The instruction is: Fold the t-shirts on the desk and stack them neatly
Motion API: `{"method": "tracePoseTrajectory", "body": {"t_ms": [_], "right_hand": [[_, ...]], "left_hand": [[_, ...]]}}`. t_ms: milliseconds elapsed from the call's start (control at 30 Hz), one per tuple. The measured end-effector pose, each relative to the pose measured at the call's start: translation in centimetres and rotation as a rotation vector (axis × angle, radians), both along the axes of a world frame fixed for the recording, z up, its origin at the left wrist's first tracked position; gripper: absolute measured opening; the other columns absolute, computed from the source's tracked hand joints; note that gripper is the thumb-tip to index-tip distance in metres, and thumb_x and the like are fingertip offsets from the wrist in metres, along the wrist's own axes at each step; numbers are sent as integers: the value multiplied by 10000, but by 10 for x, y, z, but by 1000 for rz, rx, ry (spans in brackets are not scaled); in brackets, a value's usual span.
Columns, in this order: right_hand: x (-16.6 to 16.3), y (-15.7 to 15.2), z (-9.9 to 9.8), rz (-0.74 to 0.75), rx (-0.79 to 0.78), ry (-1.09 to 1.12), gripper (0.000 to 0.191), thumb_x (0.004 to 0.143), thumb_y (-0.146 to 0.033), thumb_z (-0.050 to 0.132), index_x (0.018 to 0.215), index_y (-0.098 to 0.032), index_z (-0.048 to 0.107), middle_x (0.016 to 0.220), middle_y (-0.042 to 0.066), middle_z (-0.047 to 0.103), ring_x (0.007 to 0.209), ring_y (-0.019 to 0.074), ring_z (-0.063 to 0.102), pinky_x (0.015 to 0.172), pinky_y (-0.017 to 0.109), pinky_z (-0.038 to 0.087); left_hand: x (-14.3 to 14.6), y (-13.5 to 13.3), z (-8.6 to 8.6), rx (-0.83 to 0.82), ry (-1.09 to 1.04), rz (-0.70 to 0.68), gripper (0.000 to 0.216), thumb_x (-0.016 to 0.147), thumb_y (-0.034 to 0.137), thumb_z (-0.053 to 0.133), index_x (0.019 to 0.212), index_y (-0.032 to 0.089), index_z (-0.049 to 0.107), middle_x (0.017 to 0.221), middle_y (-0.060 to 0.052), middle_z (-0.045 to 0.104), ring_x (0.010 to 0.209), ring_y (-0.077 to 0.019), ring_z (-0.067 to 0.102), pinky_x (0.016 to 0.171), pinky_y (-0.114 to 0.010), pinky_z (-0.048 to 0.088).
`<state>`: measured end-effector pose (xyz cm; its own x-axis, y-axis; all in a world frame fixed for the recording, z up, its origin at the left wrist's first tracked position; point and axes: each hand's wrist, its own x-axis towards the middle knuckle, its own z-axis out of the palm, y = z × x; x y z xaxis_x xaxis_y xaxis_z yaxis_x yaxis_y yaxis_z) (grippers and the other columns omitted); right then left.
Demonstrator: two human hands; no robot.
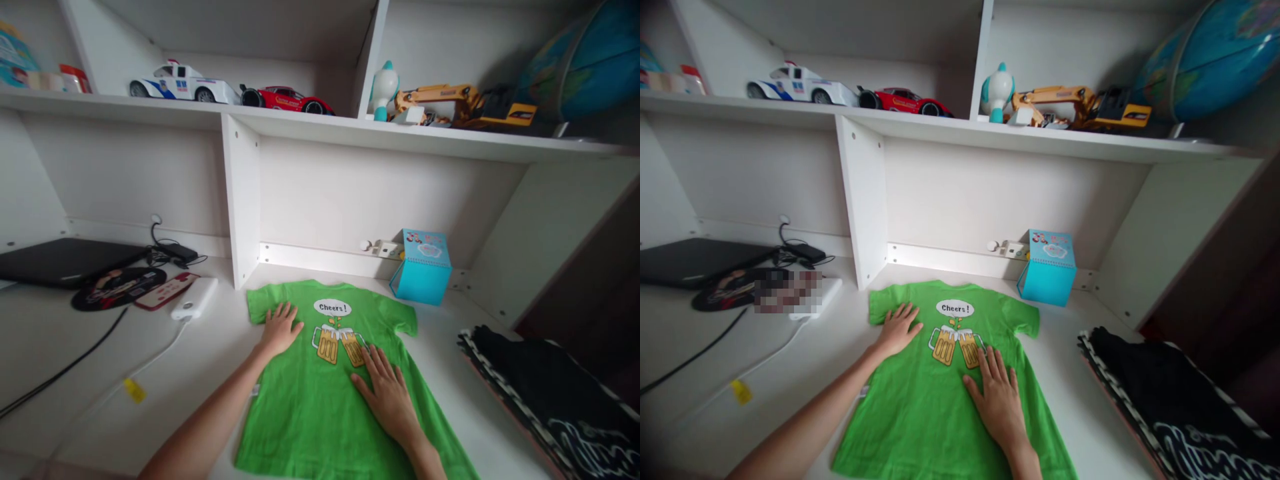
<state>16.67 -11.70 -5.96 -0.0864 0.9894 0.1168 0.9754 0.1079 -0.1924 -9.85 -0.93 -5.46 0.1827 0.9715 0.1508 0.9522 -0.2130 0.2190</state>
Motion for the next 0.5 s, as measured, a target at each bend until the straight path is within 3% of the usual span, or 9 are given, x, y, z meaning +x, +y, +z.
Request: {"method": "tracePoseTrajectory", "body": {"t_ms": [267, 500], "right_hand": [[6, -7, -6, 40, -5, 21, 645, 844, -557, 288, 1370, -185, 294, 1441, 56, 244, 1336, 236, 137, 1045, 482, 238], [12, -4, -7, 97, 9, 76, 596, 854, -517, 300, 1359, -202, 321, 1429, 19, 276, 1321, 210, 208, 1066, 424, 228]], "left_hand": [[2, -2, 3, -24, 5, 0, 641, 860, 596, 167, 1363, 225, 309, 1456, -56, 214, 1337, -278, 134, 1060, -536, 116], [2, -3, 3, -26, 8, -4, 666, 861, 597, 139, 1370, 199, 300, 1456, -64, 206, 1338, -278, 131, 1063, -529, 109]]}}
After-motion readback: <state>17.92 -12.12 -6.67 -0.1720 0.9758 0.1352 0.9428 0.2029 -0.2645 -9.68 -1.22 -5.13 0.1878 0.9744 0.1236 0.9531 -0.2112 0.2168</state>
